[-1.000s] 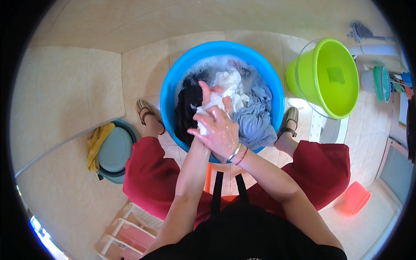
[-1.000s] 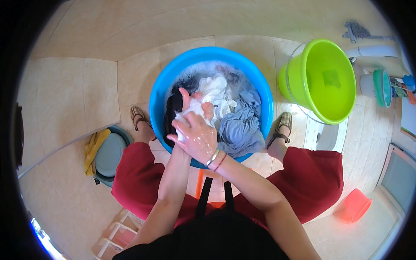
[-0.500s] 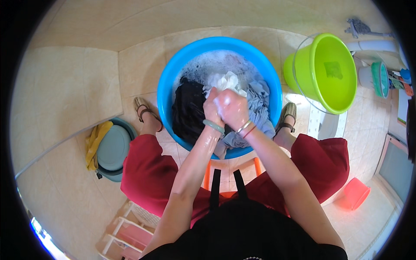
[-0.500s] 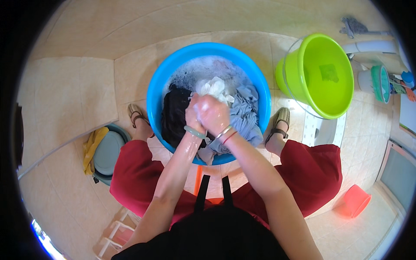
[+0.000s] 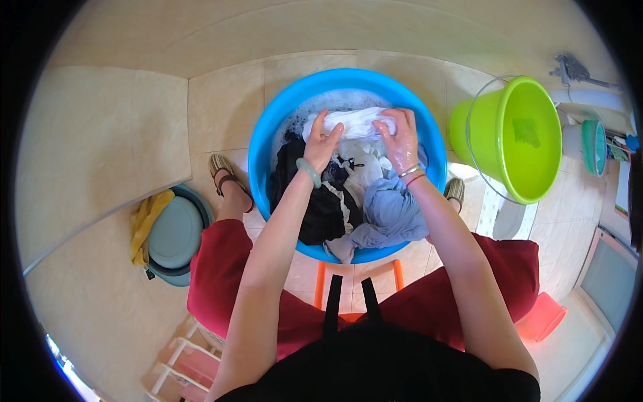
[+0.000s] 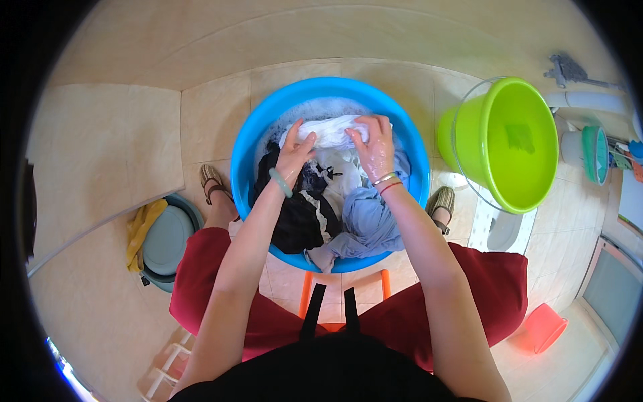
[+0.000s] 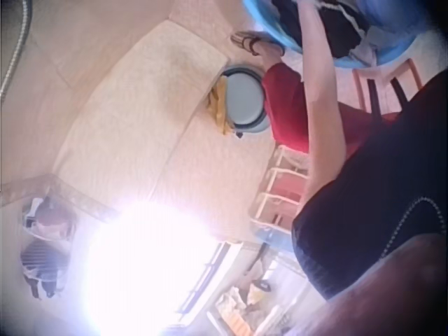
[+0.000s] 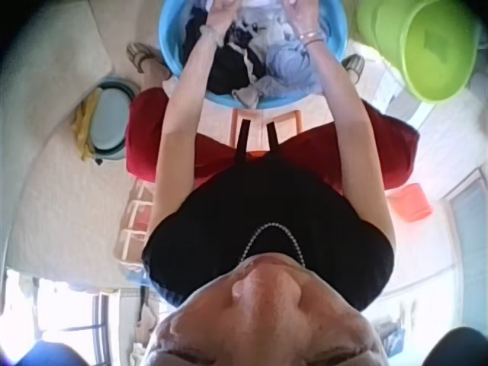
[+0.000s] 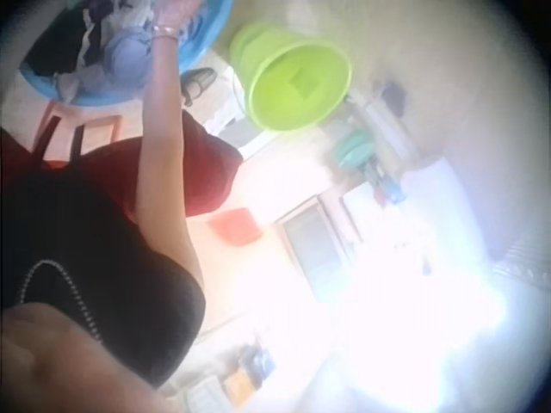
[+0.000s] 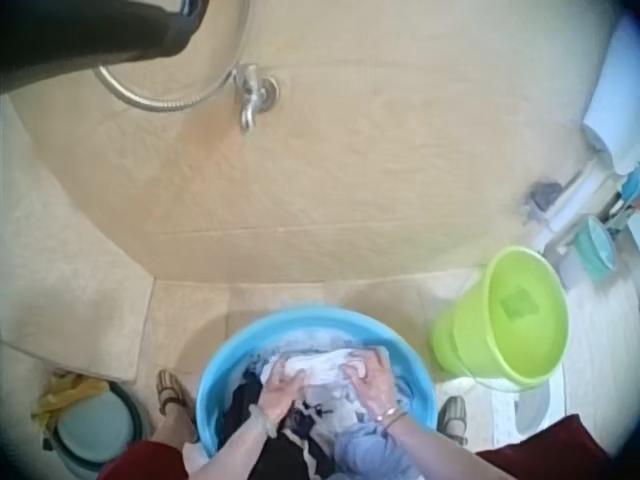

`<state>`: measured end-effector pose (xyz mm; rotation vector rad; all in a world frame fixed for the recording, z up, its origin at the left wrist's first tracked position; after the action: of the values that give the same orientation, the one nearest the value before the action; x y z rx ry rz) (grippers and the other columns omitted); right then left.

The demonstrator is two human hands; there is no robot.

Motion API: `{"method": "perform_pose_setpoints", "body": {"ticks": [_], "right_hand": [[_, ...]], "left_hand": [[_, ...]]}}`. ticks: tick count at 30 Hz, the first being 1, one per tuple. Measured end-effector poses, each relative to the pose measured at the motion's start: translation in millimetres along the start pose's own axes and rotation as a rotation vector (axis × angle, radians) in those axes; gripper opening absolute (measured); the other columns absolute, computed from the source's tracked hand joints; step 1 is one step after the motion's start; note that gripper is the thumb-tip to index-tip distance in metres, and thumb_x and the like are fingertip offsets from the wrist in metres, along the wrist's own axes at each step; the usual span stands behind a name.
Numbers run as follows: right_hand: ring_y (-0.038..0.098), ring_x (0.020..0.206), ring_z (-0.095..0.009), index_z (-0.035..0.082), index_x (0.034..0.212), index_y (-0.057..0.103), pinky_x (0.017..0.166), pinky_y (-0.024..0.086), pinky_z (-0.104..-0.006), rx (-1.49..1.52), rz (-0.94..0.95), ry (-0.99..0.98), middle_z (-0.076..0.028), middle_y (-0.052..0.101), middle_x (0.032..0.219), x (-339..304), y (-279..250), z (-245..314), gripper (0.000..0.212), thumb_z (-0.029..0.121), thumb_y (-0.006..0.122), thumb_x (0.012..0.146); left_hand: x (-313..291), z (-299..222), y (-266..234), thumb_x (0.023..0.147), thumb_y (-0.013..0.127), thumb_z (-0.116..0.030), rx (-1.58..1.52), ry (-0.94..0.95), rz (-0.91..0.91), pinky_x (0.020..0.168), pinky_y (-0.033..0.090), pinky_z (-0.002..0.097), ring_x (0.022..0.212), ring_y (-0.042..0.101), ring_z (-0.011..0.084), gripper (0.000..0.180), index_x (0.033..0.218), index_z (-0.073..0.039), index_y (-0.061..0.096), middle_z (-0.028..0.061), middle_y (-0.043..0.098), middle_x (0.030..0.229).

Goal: The person sits on a small stool and hand washes clothes in a blue basin filled with soapy water. They repeatedly submerge, agitate, and wring out various garments, including a white cloth and dark-colored items, using both hands.

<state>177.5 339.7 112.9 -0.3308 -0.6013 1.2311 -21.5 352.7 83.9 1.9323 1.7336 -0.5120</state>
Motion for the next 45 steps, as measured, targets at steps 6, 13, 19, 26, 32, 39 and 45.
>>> {"method": "perform_pose_setpoints", "body": {"ticks": [6, 13, 19, 26, 32, 39, 45], "right_hand": [[0.054, 0.096, -0.033, 0.018, 0.109, 0.062, 0.079, 0.048, -0.0449, -0.319, 0.248, -0.136, -0.01, 0.052, 0.106, -9.8, 57.4, -35.5, 0.034, 0.031, 0.071, 0.079], [0.052, 0.11, -0.039, 0.017, 0.119, 0.056, 0.083, 0.047, -0.051, -0.373, 0.6, 0.338, -0.014, 0.053, 0.12, -14.9, 105.2, -88.9, 0.033, 0.029, 0.059, 0.089], [0.057, 0.104, -0.037, 0.012, 0.115, 0.057, 0.085, 0.048, -0.0461, -0.912, 0.548, -0.155, -0.018, 0.055, 0.121, -51.0, 134.8, -156.3, 0.025, 0.019, 0.049, 0.093], [0.056, 0.087, -0.034, 0.009, 0.092, 0.06, 0.077, 0.047, -0.0424, -0.078, 0.253, -0.13, -0.013, 0.056, 0.093, -8.5, 78.4, -2.6, 0.016, 0.014, 0.068, 0.079], [0.056, 0.086, -0.026, 0.014, 0.087, 0.061, 0.069, 0.048, -0.0381, 0.003, 0.446, -0.363, -0.005, 0.052, 0.087, -41.8, 27.1, 130.6, 0.016, 0.022, 0.069, 0.076], [0.059, 0.077, -0.019, 0.017, 0.089, 0.061, 0.053, 0.05, -0.0326, -0.041, 0.361, -0.269, -0.002, 0.051, 0.089, -55.2, 10.3, 173.3, 0.023, 0.032, 0.071, 0.075], [0.059, 0.055, -0.022, 0.012, 0.068, 0.06, 0.047, 0.046, -0.0329, -0.005, 0.05, -0.233, -0.002, 0.052, 0.067, -45.1, -3.7, 169.1, 0.02, 0.023, 0.077, 0.072]], "left_hand": [[54.6, 38.9, -23.5, 0.087, 0.067, -0.032, 0.593, 0.117, -0.167, 0.084, 0.05, 0.0357, 0.096, 0.063, 0.0274, 0.052, 0.134, -0.018, 0.049, 0.0175, 0.065, 0.106], [91.8, 65.2, -18.4, 0.091, 0.057, -0.028, 0.973, -0.004, -0.262, 0.087, 0.047, 0.0469, 0.101, 0.059, 0.0411, 0.039, 0.124, -0.007, 0.055, 0.0253, 0.062, 0.11], [130.7, 86.6, -1.7, 0.09, 0.055, -0.024, 1.53, -0.144, 0.245, 0.08, 0.052, 0.044, 0.094, 0.063, 0.0354, 0.044, 0.124, 0.004, 0.052, 0.0208, 0.066, 0.102], [94.3, 66.4, -19.5, 0.093, 0.059, -0.032, -0.215, -0.155, -0.069, 0.083, 0.052, 0.0368, 0.093, 0.063, 0.023, 0.046, 0.129, -0.004, 0.051, 0.0127, 0.064, 0.109], [26.1, 6.8, 8.7, 0.096, 0.049, -0.048, -0.805, -0.33, 0.379, 0.066, 0.05, 0.0329, 0.078, 0.058, 0.022, 0.034, 0.111, -0.018, 0.055, 0.0155, 0.059, 0.095], [-28.2, -6.0, 27.1, 0.087, 0.043, -0.068, -0.803, -0.349, 0.509, 0.056, 0.038, 0.0295, 0.058, 0.042, 0.0186, 0.049, 0.08, -0.021, 0.057, 0.0077, 0.048, 0.068], [-61.4, -29.1, 53.0, 0.094, 0.049, -0.054, -0.939, -0.352, 0.505, 0.056, 0.042, 0.0278, 0.064, 0.051, 0.0143, 0.057, 0.122, -0.005, 0.053, 0.0033, 0.056, 0.075]]}}
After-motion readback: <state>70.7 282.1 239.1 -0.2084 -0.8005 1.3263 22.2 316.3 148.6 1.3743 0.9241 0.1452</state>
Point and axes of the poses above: each hand's wrist, its own x-axis towards the middle knuckle, its own y-axis out of the palm, z = x × y, the point moved 3 cm from there along x, towards the middle knuckle
